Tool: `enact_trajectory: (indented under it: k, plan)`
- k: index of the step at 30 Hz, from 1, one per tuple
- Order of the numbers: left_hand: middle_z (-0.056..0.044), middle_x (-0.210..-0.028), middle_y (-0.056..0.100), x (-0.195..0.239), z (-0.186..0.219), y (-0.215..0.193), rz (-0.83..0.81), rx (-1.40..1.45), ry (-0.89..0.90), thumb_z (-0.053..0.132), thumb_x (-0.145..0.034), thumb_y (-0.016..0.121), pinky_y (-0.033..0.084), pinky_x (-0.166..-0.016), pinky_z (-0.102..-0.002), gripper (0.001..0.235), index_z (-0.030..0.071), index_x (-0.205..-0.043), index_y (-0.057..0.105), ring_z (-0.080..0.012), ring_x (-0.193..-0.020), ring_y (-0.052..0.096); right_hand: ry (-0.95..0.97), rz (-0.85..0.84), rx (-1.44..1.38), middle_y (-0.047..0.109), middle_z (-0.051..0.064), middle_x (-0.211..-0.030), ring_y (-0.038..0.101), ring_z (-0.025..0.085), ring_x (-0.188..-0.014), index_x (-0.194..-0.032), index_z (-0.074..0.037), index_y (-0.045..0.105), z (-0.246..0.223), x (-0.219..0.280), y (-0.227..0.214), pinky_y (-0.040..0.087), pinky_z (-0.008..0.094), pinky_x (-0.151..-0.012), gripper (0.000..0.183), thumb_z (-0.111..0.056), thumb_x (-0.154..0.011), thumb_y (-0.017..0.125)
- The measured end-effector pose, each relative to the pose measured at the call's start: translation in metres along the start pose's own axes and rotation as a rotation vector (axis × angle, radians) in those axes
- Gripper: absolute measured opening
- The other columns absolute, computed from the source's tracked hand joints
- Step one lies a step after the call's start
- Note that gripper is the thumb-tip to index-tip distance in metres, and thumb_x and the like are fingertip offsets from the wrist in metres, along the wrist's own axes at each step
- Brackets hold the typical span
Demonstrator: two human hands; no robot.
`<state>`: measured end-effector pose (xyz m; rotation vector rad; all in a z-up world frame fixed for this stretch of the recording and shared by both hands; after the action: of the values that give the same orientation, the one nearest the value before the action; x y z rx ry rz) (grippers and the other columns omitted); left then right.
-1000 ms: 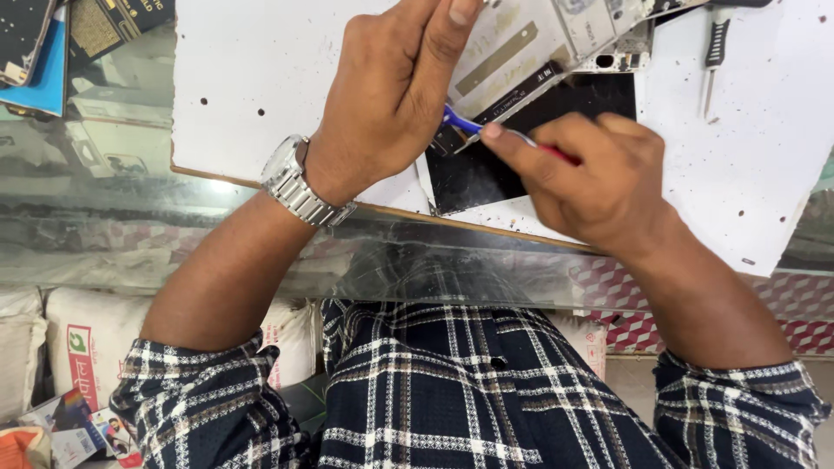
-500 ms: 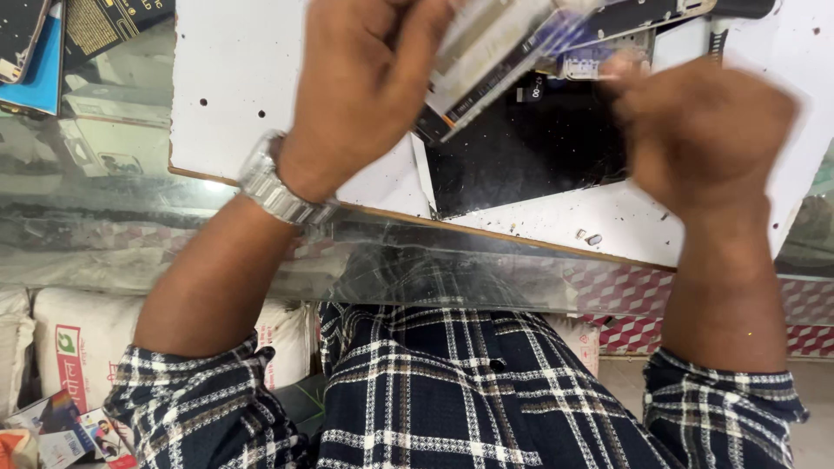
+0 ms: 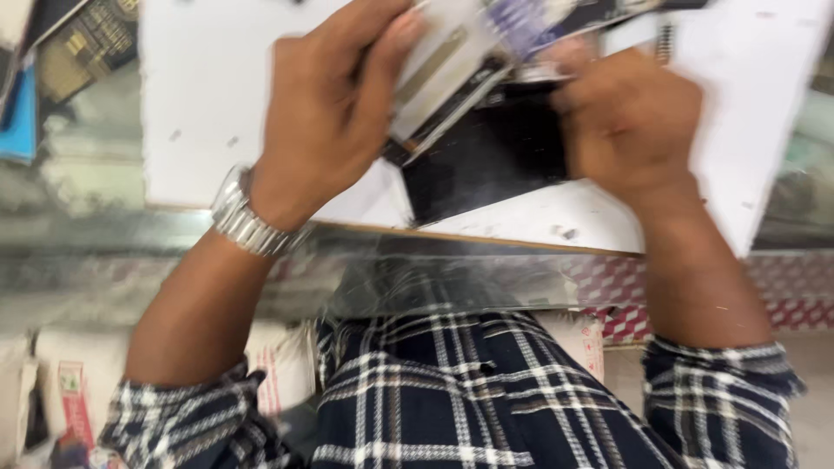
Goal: The person uses a toothbrush to clean various disassembled mobile phone parts on a workbench. They handle multiple phone frames, back covers, and a battery, brushing each item individually before placing it aside.
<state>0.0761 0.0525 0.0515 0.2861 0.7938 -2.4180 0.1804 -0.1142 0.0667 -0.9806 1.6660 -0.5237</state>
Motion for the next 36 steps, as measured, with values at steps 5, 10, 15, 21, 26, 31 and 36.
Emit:
enact_trajectory:
  k: [5,10,15,21,26,31,36]
  plan:
    - [-0.014,-0.126,0.07,-0.018,0.018,0.007,-0.017,0.116,-0.027,0.013,-0.118,0.052,0.054,-0.093,-0.025,0.029,-0.004,-0.14,0.061,-0.0134,-0.111,0.067,-0.084,-0.205,-0.005,0.06,-0.005,-0.088,0.055,0.013,-0.066,-0.145,-0.042,0.061,0.011,0.034,0.01,0.046,0.031,-0.06,0.056,-0.014,-0.098,0.07]
    - [-0.018,-0.122,0.068,-0.007,0.001,0.021,0.042,0.234,-0.158,0.019,-0.12,0.052,0.053,-0.1,-0.025,0.039,-0.014,-0.141,0.055,-0.0153,-0.108,0.066,0.15,-0.104,0.139,0.059,-0.006,-0.084,0.047,0.012,-0.056,-0.149,-0.047,0.049,0.067,0.067,0.0,0.039,0.034,-0.05,0.055,-0.019,-0.105,0.067]
    - [-0.022,-0.127,0.068,-0.001,0.008,0.025,0.066,0.332,-0.073,0.024,-0.126,0.045,0.056,-0.099,-0.025,0.047,-0.018,-0.145,0.051,-0.0187,-0.109,0.07,-0.074,-0.159,0.012,0.056,-0.002,-0.087,0.051,0.014,-0.06,-0.155,-0.05,0.034,0.017,0.057,0.029,0.048,0.031,-0.058,0.061,-0.021,-0.108,0.061]
    - [-0.02,-0.122,0.067,0.007,0.025,0.018,0.079,0.262,-0.043,0.029,-0.128,0.038,0.061,-0.096,-0.025,0.05,-0.018,-0.141,0.051,-0.0185,-0.104,0.07,0.037,-0.047,0.046,0.055,-0.004,-0.084,0.047,0.012,-0.057,-0.151,-0.048,0.042,0.043,0.046,-0.008,0.045,0.03,-0.054,0.054,-0.019,-0.108,0.059]
    - [-0.023,-0.125,0.07,-0.001,0.02,0.016,0.12,0.202,0.026,0.025,-0.127,0.045,0.059,-0.098,-0.026,0.047,-0.018,-0.144,0.052,-0.02,-0.107,0.071,0.072,0.096,0.013,0.053,-0.009,-0.074,0.039,0.006,-0.049,-0.143,-0.042,0.057,0.042,0.04,-0.026,0.034,0.022,-0.043,0.042,-0.017,-0.109,0.06]
    - [-0.022,-0.121,0.068,0.007,0.007,0.029,0.046,0.064,-0.07,0.024,-0.122,0.051,0.054,-0.096,-0.027,0.045,-0.016,-0.142,0.056,-0.0192,-0.109,0.067,0.019,0.013,0.06,0.053,-0.009,-0.078,0.04,0.005,-0.052,-0.147,-0.041,0.056,0.034,0.048,0.005,0.036,0.021,-0.046,0.047,-0.013,-0.109,0.058]
    - [-0.022,-0.123,0.069,0.002,0.011,0.041,-0.024,0.011,-0.072,0.023,-0.122,0.05,0.054,-0.095,-0.028,0.041,-0.01,-0.146,0.057,-0.019,-0.109,0.067,0.035,0.05,0.04,0.054,-0.007,-0.078,0.041,0.009,-0.052,-0.147,-0.035,0.055,0.032,0.03,-0.023,0.036,0.026,-0.048,0.045,-0.017,-0.107,0.063]
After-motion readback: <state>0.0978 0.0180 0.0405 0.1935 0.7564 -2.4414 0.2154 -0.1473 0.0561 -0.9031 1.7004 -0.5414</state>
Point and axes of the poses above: each hand's wrist, its own x-axis away from the middle knuckle, its own y-axis out of the palm, z = x × y, the point moved 10 cm from there along -x, towards the middle knuckle
